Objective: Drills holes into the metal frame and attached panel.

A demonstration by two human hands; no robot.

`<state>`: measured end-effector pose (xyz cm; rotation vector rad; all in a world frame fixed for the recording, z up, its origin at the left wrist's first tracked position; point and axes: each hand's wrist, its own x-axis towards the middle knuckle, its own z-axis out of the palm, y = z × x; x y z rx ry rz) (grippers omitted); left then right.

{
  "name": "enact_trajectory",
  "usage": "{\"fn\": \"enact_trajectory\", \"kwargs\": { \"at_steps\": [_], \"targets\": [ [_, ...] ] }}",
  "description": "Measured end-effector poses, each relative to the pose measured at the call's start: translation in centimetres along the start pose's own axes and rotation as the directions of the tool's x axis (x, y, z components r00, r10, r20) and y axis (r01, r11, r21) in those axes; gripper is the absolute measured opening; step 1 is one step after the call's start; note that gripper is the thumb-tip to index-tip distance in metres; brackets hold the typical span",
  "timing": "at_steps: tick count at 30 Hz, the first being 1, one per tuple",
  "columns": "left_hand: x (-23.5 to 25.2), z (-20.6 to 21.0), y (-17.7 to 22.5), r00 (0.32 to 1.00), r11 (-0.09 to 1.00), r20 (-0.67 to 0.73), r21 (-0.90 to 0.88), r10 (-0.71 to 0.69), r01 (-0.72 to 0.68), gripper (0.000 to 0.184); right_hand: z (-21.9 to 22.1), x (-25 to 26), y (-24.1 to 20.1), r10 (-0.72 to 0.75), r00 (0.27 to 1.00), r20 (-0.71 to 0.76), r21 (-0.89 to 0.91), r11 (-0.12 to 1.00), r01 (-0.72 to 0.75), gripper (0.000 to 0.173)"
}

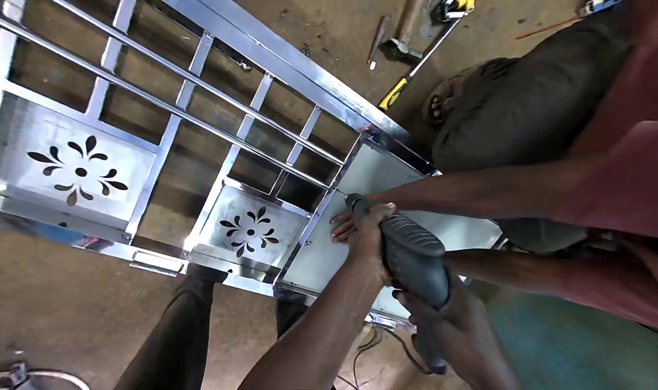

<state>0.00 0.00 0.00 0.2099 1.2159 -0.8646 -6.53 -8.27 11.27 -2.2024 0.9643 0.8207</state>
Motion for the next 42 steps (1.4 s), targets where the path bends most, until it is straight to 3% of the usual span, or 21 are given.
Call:
{"fn": "enact_trajectory", "kwargs": {
  "at_steps": [26, 30, 42],
  "targets": [
    [0.4, 0.4, 0.8, 1.0, 0.999, 0.0, 0.036, 0.011, -0.011, 0.037, -0.3, 1.6, -0.9, 0.028, 0.999, 0.041, -0.031, 0.999, -0.026, 0.063],
    [0.3, -0.4, 1.2, 0.999, 0.999, -0.039, 0.035, -0.026, 0.027, 0.045, 0.7, 0.9, -1.3, 0.011, 0.998, 0.057, -0.073, 0.997, -0.007, 0.065],
    [-0.2, -2.6, 1.2, 0.998, 0.999, 0.054, 0.042, -0.014, 0.012, 0.035, 3.2, -1.1, -1.7, -0.055, 0.998, -0.043, -0.168, 0.985, 0.047, 0.067]
  ]
}}
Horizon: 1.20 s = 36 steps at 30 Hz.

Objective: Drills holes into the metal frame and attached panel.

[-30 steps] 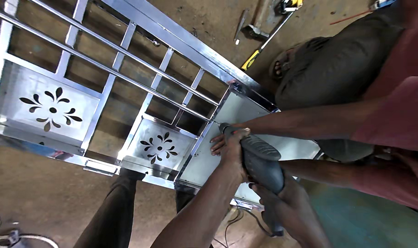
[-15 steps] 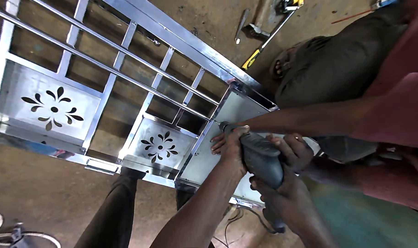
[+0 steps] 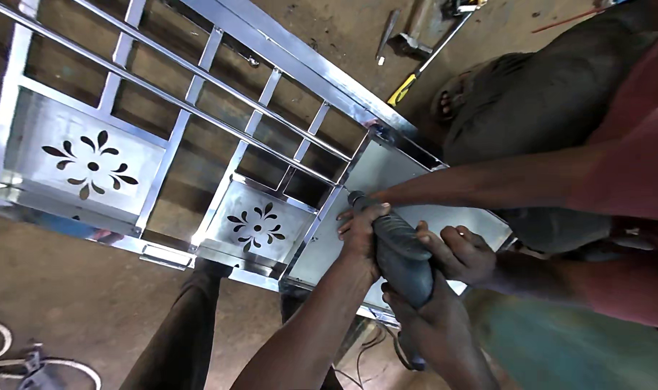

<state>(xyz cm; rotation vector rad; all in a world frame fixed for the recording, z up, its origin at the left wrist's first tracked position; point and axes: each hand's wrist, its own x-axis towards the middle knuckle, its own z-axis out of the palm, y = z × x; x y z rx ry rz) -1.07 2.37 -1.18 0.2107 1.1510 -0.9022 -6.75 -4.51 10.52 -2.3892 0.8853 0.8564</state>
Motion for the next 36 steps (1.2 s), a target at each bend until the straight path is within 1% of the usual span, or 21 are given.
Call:
{"fn": "enact_trajectory", "kwargs": {
  "at_steps": [3, 10, 13, 16, 19, 23, 25, 27, 30, 32, 34, 36],
  "targets": [
    [0.0, 0.4, 0.0, 1.0, 1.0, -0.001, 0.002, 0.005, -0.005, 0.035, -0.1, 0.4, 1.2, 0.035, 0.999, 0.021, 0.056, 0.998, -0.037, 0.064],
    [0.1, 0.7, 0.0, 1.0, 1.0, -0.006, -0.029, 0.0, 0.0, 0.037, -0.4, 0.7, 1.0, 0.064, 0.997, 0.04, 0.113, 0.991, -0.068, 0.065],
    [0.3, 1.2, -0.1, 1.0, 1.0, -0.011, -0.012, 0.016, -0.016, 0.033, -0.8, 1.1, 1.3, 0.082, 0.995, 0.055, 0.141, 0.986, -0.089, 0.067],
    [0.3, 1.4, 0.0, 1.0, 0.999, -0.016, 0.034, 0.009, -0.009, 0.037, -1.4, 1.4, 1.1, 0.08, 0.994, 0.073, 0.11, 0.99, -0.087, 0.07],
    [0.3, 1.3, 0.2, 1.0, 0.999, -0.017, 0.034, 0.017, -0.016, 0.036, -1.3, 1.3, 0.9, 0.073, 0.995, 0.074, 0.098, 0.992, -0.08, 0.074],
    [0.4, 1.4, 0.2, 0.999, 1.0, -0.04, 0.011, 0.008, -0.008, 0.037, -1.1, 1.4, 1.1, 0.079, 0.994, 0.069, 0.104, 0.991, -0.086, 0.071],
    [0.3, 1.4, 0.2, 0.999, 1.0, -0.036, 0.006, 0.01, -0.01, 0.035, -1.0, 1.3, 1.0, 0.088, 0.993, 0.075, 0.125, 0.987, -0.097, 0.074],
    [0.3, 1.3, 0.1, 1.0, 1.0, -0.026, 0.011, 0.011, -0.01, 0.034, -1.0, 1.2, 1.0, 0.093, 0.993, 0.076, 0.155, 0.982, -0.104, 0.072],
    [0.6, 1.0, 0.2, 1.0, 1.0, -0.016, 0.009, 0.01, -0.01, 0.035, -0.6, 1.4, 0.9, 0.094, 0.992, 0.079, 0.143, 0.984, -0.104, 0.071],
    [0.9, 0.4, 0.4, 0.999, 0.998, -0.034, 0.056, 0.008, -0.007, 0.04, 0.0, 1.7, 1.0, 0.089, 0.992, 0.092, 0.117, 0.988, -0.1, 0.07],
    [1.4, 0.3, 0.9, 0.999, 0.998, -0.054, 0.064, 0.007, -0.003, 0.045, 0.4, 2.2, 1.0, 0.069, 0.995, 0.076, 0.114, 0.99, -0.078, 0.071],
    [1.6, 0.1, 0.7, 0.998, 0.997, -0.061, 0.076, 0.008, -0.004, 0.044, 0.9, 1.9, 1.4, 0.061, 0.996, 0.06, 0.114, 0.991, -0.067, 0.07]
  ]
}}
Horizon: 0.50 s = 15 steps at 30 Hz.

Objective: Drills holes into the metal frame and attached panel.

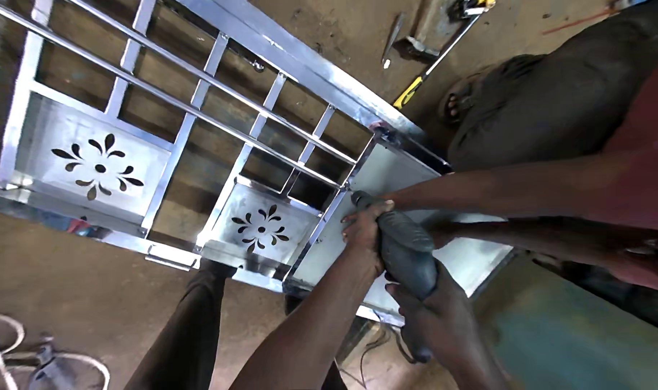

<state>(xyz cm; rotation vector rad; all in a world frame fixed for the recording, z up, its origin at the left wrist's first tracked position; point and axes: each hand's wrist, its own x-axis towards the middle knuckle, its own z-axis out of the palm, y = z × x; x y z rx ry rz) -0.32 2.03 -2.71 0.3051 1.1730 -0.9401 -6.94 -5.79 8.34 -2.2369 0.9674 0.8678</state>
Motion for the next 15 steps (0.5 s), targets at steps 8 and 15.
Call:
{"fn": "enact_trajectory", "kwargs": {
  "at_steps": [8, 15],
  "targets": [
    [-4.0, 2.2, -1.1, 1.0, 0.999, 0.016, -0.049, -0.001, 0.002, 0.034, -3.9, -4.3, -1.5, 0.002, 1.0, 0.014, 0.017, 1.0, -0.003, 0.078],
    [-4.8, 5.3, -1.2, 1.0, 1.0, -0.004, 0.004, -0.014, 0.014, 0.041, -6.7, -3.8, -1.8, -0.008, 1.0, -0.016, 0.081, 0.997, 0.009, 0.072]
  ]
}}
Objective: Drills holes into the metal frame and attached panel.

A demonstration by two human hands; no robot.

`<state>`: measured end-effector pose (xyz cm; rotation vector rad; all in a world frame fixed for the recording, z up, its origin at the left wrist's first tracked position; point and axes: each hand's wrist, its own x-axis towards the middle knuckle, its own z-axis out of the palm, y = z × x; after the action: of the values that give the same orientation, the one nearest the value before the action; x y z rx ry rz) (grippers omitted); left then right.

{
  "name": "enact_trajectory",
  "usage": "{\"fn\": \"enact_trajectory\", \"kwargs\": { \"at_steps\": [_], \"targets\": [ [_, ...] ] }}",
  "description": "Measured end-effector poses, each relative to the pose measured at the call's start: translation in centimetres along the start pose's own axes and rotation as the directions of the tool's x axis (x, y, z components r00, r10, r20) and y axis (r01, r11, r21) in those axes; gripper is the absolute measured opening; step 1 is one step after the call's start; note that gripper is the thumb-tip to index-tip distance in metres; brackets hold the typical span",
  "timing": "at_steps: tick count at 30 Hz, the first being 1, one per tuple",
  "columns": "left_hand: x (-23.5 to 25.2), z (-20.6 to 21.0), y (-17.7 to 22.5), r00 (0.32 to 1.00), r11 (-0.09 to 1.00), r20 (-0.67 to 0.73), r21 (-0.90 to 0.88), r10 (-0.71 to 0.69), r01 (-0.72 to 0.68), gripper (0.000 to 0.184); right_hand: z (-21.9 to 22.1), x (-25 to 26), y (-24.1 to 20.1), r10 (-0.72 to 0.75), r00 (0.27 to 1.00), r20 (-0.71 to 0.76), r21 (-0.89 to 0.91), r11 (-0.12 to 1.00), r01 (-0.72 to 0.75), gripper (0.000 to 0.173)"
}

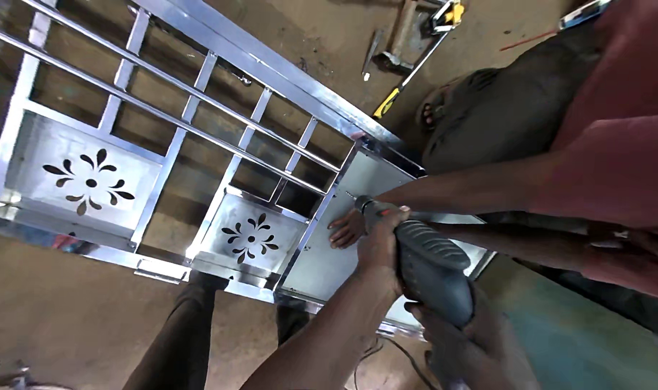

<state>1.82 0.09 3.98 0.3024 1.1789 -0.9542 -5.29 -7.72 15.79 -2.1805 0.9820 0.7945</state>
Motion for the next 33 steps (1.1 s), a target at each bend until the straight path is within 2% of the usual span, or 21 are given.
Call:
{"fn": "enact_trajectory", "kwargs": {
  "at_steps": [3, 6, 10, 16, 21, 26, 33],
  "targets": [
    [0.8, 2.5, 0.8, 1.0, 1.0, 0.028, 0.016, 0.008, -0.008, 0.044, -1.2, 2.5, 0.3, -0.037, 0.998, -0.049, 0.023, 0.999, 0.038, 0.065],
    [2.8, 5.0, 1.6, 0.986, 0.999, 0.164, 0.038, 0.003, -0.01, 0.042, -2.4, 5.4, -0.1, -0.053, 0.994, -0.095, 0.062, 0.996, 0.059, 0.058],
    [5.5, 7.1, 1.7, 0.988, 0.998, 0.143, 0.053, -0.051, 0.044, 0.057, -3.7, 7.9, -0.9, -0.004, 0.994, -0.11, 0.094, 0.995, 0.014, 0.054],
    [6.7, 7.7, 1.9, 0.992, 0.998, 0.117, 0.046, -0.047, 0.042, 0.062, -4.1, 9.3, -1.2, -0.003, 0.997, -0.079, 0.153, 0.988, 0.015, 0.049],
    [7.2, 7.8, 2.3, 0.991, 0.999, 0.132, 0.04, -0.018, 0.013, 0.057, -4.0, 9.7, -1.6, -0.013, 0.997, -0.073, 0.136, 0.99, 0.023, 0.047],
    [8.1, 7.8, 2.3, 0.991, 0.997, 0.133, 0.071, -0.018, 0.008, 0.063, -3.9, 9.9, -2.1, -0.007, 0.997, -0.073, 0.148, 0.989, 0.017, 0.045],
    [8.3, 8.0, 2.5, 0.991, 0.999, 0.133, 0.049, -0.017, 0.011, 0.06, -3.9, 10.5, -2.2, 0.001, 0.997, -0.077, 0.128, 0.992, 0.009, 0.045]
  ]
}}
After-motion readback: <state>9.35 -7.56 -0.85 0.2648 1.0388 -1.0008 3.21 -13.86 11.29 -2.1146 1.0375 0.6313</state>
